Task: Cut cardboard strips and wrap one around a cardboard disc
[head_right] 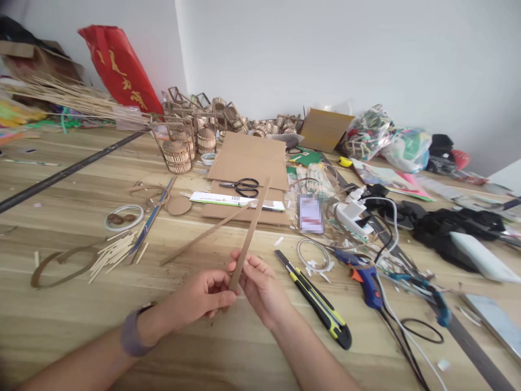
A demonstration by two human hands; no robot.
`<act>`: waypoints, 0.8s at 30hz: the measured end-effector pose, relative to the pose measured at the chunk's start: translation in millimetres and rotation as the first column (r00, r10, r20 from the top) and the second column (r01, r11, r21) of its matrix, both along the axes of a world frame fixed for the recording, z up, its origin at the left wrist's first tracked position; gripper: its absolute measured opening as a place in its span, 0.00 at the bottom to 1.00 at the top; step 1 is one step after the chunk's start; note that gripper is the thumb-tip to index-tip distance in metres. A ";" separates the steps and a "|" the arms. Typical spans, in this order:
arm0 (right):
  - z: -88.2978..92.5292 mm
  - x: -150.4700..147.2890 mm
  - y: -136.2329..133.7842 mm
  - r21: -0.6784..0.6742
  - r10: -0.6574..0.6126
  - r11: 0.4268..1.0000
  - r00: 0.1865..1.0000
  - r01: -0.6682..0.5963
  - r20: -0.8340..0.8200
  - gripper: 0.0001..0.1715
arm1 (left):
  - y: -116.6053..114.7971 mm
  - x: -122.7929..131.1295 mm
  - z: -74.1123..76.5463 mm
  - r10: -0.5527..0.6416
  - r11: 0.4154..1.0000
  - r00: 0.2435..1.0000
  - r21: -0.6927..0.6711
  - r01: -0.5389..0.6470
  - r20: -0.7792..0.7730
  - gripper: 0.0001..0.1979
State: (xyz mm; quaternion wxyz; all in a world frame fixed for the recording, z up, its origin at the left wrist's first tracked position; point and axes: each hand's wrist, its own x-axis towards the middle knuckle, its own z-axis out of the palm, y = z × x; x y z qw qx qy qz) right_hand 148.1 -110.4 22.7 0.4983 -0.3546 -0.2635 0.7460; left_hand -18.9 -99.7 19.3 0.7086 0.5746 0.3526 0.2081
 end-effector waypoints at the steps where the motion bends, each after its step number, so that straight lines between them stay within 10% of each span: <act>1: 0.7 0.3 0.4 0.001 -0.006 1.000 1.000 0.006 0.005 0.21 | 0.7 -0.1 -1.3 0.011 1.000 1.000 0.008 -0.011 -0.001 0.16; 11: 1.3 3.1 -0.7 0.046 -0.058 0.997 0.996 0.055 0.068 0.22 | -2.0 1.7 -2.9 0.092 0.996 0.996 -0.022 -0.092 0.015 0.22; 20: 8.1 3.9 -1.2 0.019 -0.017 1.000 1.000 0.016 0.016 0.19 | 0.6 -1.0 0.4 0.088 0.931 0.974 -0.366 -0.005 0.210 0.27; 24: 0.8 4.6 -2.0 0.068 -0.031 0.998 0.970 0.015 0.241 0.24 | 0.9 -0.6 0.2 0.156 0.934 0.965 -0.349 -0.075 0.211 0.22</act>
